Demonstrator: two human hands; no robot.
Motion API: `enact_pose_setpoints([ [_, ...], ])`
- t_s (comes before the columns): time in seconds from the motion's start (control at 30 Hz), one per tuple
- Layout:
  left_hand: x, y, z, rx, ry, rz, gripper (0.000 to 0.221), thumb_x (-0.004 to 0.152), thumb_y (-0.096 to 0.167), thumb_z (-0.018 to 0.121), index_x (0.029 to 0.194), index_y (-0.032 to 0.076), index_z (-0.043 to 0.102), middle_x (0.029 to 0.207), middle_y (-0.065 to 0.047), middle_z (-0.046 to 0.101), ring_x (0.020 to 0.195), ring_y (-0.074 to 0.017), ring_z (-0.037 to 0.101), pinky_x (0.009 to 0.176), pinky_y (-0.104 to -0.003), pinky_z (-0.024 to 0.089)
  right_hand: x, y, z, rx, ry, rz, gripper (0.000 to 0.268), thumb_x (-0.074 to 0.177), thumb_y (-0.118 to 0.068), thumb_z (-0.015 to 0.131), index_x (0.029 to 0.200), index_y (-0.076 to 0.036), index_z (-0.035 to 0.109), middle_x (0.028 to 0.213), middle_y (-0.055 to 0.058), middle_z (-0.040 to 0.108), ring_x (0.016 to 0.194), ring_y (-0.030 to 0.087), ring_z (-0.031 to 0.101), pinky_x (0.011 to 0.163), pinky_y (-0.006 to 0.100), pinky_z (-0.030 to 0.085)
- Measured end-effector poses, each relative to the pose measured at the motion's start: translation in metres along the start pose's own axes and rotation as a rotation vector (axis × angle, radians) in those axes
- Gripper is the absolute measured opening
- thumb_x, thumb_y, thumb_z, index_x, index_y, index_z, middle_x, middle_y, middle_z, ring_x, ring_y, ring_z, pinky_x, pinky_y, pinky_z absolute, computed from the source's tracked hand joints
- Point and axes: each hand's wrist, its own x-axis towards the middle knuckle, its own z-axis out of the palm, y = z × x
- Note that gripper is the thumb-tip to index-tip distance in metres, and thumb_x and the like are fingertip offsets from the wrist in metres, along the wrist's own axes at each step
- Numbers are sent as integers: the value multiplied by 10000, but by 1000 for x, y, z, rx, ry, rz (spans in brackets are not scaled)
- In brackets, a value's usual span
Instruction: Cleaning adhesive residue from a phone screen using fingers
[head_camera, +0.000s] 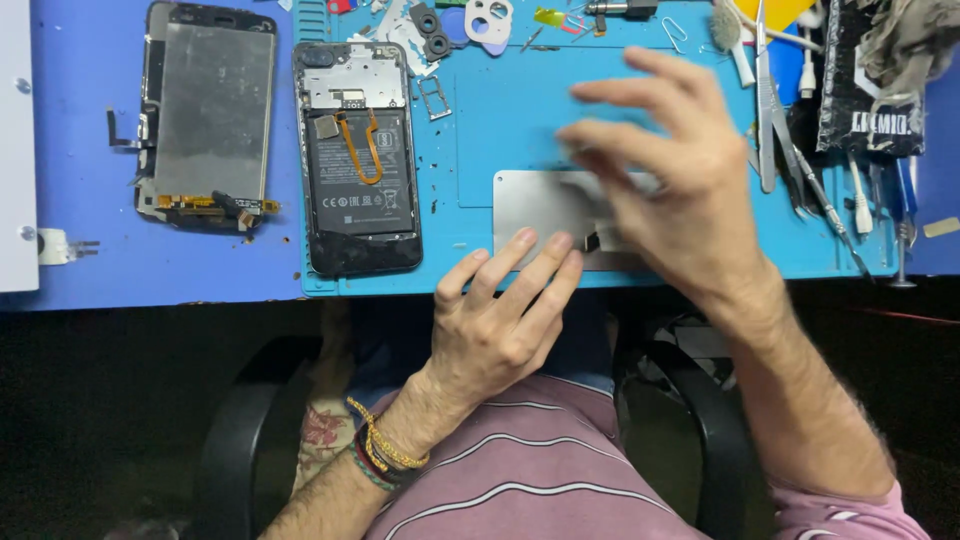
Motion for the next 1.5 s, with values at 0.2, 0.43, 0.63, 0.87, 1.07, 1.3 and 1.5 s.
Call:
enact_pose_setpoints([
  [0.2,1,-2,0,5,16,18,329,1021,189,585,1297,232,761,1398,52,691,1290,-168,629,1086,-375,344,-52,9,-43,-134,61,189,225,1166,200,846,1360,94,807,1215,236,732,1090,362,648,1017,451,435],
  [0.43,-2,-2,0,44,-35,15,322,1050,276,611,1355,250,712,1377,55,650,1302,-143,574,1117,-356,317,-65,-12,-21,-106,24,196,129,1049,23,846,1165,22,789,1019,111,779,1040,365,663,990,414,506],
  [0.63,-1,-1,2,64,-27,5,321,1042,251,595,1334,260,728,1331,59,652,1269,-153,586,1103,-360,340,-49,-3,-18,-275,-73,-100,201,1127,-68,622,1256,-135,760,1333,80,754,1225,434,635,960,539,489],
  [0.87,-4,-2,6,33,24,-8,298,1035,245,588,1296,257,732,1302,60,685,1244,-155,610,1077,-363,335,-45,0,-24,-278,-263,-138,601,1059,213,496,1403,-248,670,1612,207,522,1471,501,429,1134,586,452],
  [1.07,-3,-2,7,17,17,-12,307,1034,252,579,1304,243,725,1299,56,689,1244,-159,614,1081,-364,335,-51,7,-30,-197,-286,-61,575,1056,199,456,1381,-209,698,1629,252,490,1493,542,391,1201,625,401],
  [1.3,-5,-3,7,28,2,2,324,1048,267,545,1323,248,714,1312,69,693,1254,-155,604,1089,-361,325,-53,8,-31,-143,-304,-1,566,1100,140,385,1400,-226,693,1644,266,463,1530,537,332,1236,616,341],
  [1.5,-1,-1,8,28,45,-20,287,1031,285,603,1276,254,750,1273,66,699,1224,-150,627,1075,-357,332,-47,3,-14,-72,-288,-19,587,1105,144,377,1396,-263,684,1656,229,428,1537,528,321,1220,649,336],
])
